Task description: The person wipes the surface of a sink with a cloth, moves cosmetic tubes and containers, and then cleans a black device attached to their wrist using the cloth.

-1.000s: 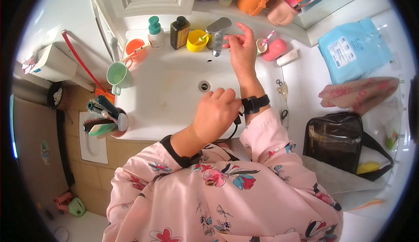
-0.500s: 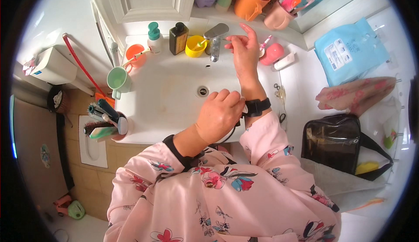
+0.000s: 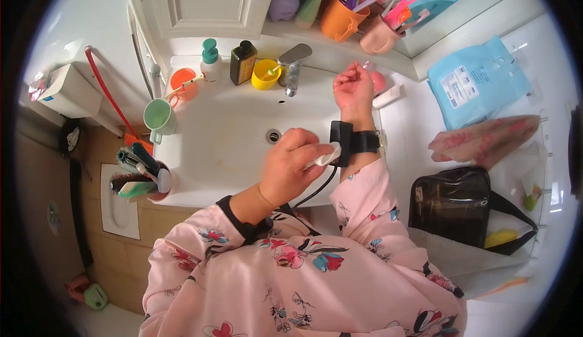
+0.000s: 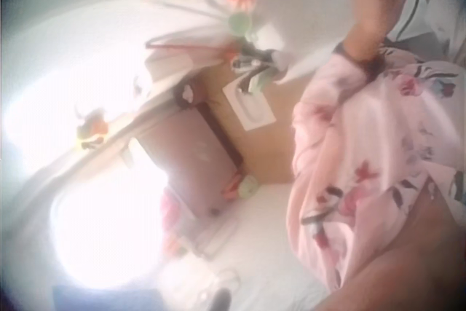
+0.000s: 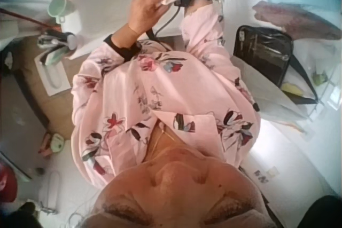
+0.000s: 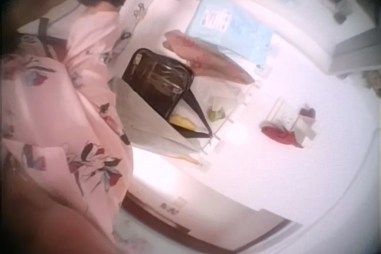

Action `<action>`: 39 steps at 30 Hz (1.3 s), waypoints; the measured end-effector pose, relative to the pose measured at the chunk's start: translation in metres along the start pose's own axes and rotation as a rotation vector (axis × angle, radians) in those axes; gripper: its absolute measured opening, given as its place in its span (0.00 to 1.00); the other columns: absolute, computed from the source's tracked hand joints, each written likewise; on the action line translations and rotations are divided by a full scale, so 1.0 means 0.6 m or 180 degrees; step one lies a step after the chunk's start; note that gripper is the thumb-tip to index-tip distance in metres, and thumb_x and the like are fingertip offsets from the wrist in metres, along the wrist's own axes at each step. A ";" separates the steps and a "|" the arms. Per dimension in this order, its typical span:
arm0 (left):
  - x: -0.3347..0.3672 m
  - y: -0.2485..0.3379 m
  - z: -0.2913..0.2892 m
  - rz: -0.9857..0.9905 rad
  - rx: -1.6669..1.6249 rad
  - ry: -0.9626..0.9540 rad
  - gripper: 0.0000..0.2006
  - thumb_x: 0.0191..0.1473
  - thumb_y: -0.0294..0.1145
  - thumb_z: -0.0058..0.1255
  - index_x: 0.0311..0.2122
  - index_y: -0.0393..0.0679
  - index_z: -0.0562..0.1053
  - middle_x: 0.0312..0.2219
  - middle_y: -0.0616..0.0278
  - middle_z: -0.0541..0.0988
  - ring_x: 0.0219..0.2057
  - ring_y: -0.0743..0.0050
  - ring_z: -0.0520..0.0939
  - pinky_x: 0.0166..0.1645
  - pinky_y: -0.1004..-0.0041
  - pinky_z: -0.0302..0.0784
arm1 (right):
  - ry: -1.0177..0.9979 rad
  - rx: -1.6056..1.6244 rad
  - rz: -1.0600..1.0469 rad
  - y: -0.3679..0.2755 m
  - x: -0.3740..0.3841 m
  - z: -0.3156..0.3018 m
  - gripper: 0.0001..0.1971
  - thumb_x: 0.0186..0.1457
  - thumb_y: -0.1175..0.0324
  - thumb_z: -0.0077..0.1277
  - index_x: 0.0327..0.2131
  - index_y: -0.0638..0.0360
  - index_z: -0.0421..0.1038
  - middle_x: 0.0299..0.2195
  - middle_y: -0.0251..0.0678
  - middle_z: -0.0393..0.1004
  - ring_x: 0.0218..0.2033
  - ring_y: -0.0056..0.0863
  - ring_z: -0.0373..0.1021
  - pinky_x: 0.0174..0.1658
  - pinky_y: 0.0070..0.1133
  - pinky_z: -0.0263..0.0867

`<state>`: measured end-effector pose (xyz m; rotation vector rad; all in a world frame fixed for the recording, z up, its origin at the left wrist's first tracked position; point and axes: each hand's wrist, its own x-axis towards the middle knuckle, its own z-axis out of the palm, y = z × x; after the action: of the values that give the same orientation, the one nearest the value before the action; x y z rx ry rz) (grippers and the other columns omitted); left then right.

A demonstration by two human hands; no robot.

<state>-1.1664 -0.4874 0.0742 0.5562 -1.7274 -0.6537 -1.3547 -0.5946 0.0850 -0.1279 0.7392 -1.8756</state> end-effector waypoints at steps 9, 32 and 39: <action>-0.039 -0.009 0.001 0.0364 -0.0734 -0.1043 0.17 0.29 0.20 0.54 0.31 0.47 0.74 0.26 0.61 0.68 0.29 0.64 0.70 0.33 0.71 0.68 | -0.0176 0.0164 0.0177 0.001 0.006 0.003 0.03 0.49 0.74 0.41 0.28 0.58 0.65 0.19 0.24 0.65 0.17 0.13 0.59 0.22 0.13 0.55; 0.058 0.071 -0.006 0.0051 -0.1874 -0.0401 0.10 0.40 0.27 0.54 0.32 0.42 0.73 0.27 0.60 0.68 0.28 0.68 0.70 0.32 0.74 0.66 | -0.3710 0.2395 0.0344 -0.167 -0.249 0.198 0.13 0.45 0.77 0.42 0.38 0.62 0.62 0.16 0.34 0.67 0.11 0.21 0.63 0.14 0.15 0.61; 0.035 0.096 0.032 0.1498 -0.1454 -0.1110 0.11 0.35 0.29 0.48 0.31 0.47 0.71 0.29 0.62 0.68 0.29 0.64 0.71 0.34 0.71 0.69 | -0.3264 0.2688 0.0429 -0.146 -0.228 0.199 0.10 0.44 0.78 0.43 0.34 0.62 0.64 0.15 0.33 0.67 0.11 0.19 0.61 0.16 0.15 0.61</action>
<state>-1.1915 -0.4565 0.1243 -0.2948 -1.8564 -0.7976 -1.3172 -0.5054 0.2620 -0.4303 -0.7177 -1.5543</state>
